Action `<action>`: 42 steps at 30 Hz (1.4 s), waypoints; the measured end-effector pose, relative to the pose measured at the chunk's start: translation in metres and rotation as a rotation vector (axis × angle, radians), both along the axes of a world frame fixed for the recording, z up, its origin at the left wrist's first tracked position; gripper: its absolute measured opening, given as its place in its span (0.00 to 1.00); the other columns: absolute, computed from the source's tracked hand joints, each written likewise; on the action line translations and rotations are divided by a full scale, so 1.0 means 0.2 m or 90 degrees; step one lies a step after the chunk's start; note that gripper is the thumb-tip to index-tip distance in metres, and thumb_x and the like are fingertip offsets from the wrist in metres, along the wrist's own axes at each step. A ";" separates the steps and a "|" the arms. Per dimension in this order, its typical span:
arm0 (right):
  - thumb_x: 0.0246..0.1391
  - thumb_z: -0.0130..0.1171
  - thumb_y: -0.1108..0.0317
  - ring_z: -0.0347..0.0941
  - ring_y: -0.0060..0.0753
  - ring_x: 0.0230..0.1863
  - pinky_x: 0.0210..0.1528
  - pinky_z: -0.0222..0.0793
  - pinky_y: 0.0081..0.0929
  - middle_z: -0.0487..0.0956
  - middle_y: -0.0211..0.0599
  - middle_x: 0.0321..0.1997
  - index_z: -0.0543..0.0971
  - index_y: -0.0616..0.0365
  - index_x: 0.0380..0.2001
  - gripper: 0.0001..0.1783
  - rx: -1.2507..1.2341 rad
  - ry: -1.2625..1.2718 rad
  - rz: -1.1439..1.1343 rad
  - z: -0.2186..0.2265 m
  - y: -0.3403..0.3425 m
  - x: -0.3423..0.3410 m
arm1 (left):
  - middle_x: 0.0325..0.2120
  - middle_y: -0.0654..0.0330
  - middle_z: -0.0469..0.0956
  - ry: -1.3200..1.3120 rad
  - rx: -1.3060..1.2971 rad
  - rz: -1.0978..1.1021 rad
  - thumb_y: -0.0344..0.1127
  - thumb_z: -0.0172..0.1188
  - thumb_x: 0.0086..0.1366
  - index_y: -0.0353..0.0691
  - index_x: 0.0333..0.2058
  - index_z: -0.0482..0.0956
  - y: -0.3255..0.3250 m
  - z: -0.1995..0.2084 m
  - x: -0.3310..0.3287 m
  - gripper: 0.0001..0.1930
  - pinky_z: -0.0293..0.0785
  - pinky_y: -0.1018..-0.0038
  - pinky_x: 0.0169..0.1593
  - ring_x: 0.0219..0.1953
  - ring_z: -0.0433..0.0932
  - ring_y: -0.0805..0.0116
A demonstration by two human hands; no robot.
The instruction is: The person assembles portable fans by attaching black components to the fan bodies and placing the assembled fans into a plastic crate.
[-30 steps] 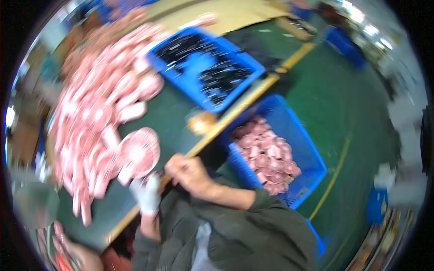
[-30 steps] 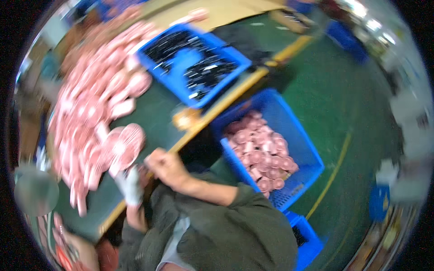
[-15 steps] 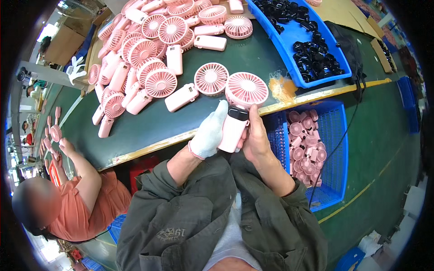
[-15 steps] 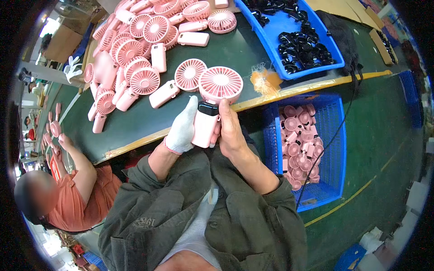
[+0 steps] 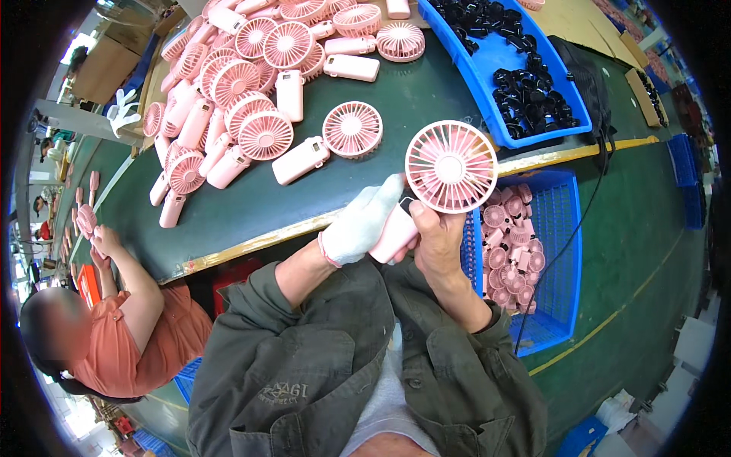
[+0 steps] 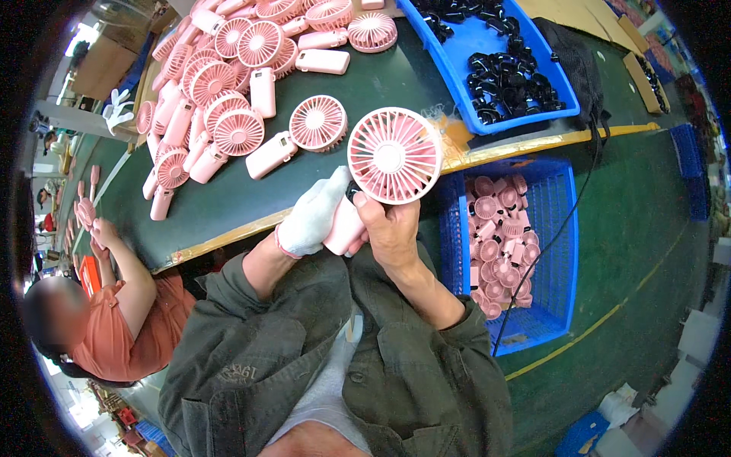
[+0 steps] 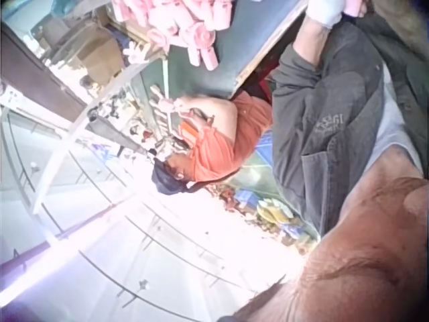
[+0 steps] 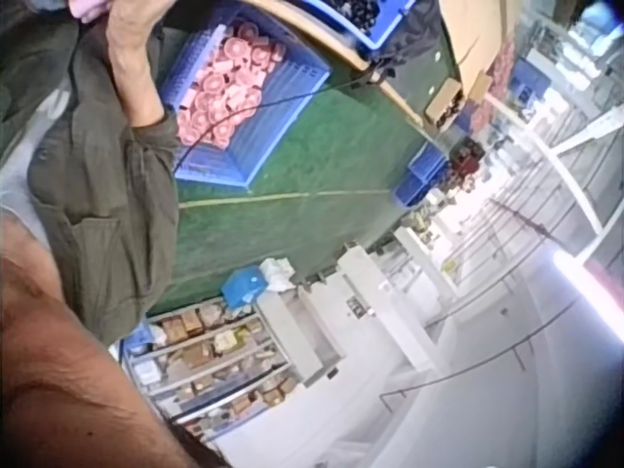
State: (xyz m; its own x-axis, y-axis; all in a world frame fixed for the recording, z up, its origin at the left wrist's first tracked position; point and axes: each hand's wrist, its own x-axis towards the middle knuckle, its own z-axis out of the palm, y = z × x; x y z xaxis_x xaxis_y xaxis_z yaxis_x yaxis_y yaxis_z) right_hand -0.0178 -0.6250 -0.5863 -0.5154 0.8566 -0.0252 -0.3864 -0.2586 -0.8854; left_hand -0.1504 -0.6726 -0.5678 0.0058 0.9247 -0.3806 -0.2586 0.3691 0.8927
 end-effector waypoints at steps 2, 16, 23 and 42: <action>0.56 0.55 0.64 0.71 0.22 0.12 0.10 0.65 0.15 0.77 0.38 0.27 0.71 0.71 0.51 0.24 0.029 -0.003 -0.020 0.00 0.02 0.00 | 0.17 0.59 0.77 0.000 0.018 -0.037 0.57 0.30 0.74 0.31 0.35 0.76 0.00 0.00 0.00 0.33 0.71 0.78 0.19 0.14 0.74 0.72; 0.65 0.43 0.53 0.61 0.15 0.13 0.12 0.57 0.15 0.72 0.28 0.22 0.70 0.65 0.54 0.27 0.012 0.000 0.127 -0.20 0.09 0.01 | 0.20 0.55 0.77 -0.142 -0.060 0.016 0.56 0.37 0.73 0.30 0.34 0.76 0.04 -0.08 -0.01 0.30 0.73 0.76 0.19 0.15 0.77 0.66; 0.64 0.42 0.50 0.66 0.15 0.15 0.13 0.62 0.16 0.79 0.37 0.29 0.71 0.67 0.52 0.28 -0.017 0.010 0.151 -0.18 0.13 0.03 | 0.20 0.55 0.77 -0.227 -0.062 0.013 0.50 0.44 0.71 0.34 0.33 0.75 0.04 -0.04 0.01 0.23 0.73 0.76 0.18 0.16 0.76 0.68; 0.47 0.61 0.84 0.76 0.33 0.43 0.49 0.73 0.30 0.78 0.38 0.42 0.76 0.66 0.44 0.18 0.333 -0.241 -0.083 -0.25 0.12 0.44 | 0.41 0.53 0.75 0.727 0.450 0.029 0.41 0.73 0.43 0.41 0.39 0.78 -0.05 -0.07 -0.05 0.23 0.73 0.64 0.47 0.46 0.74 0.54</action>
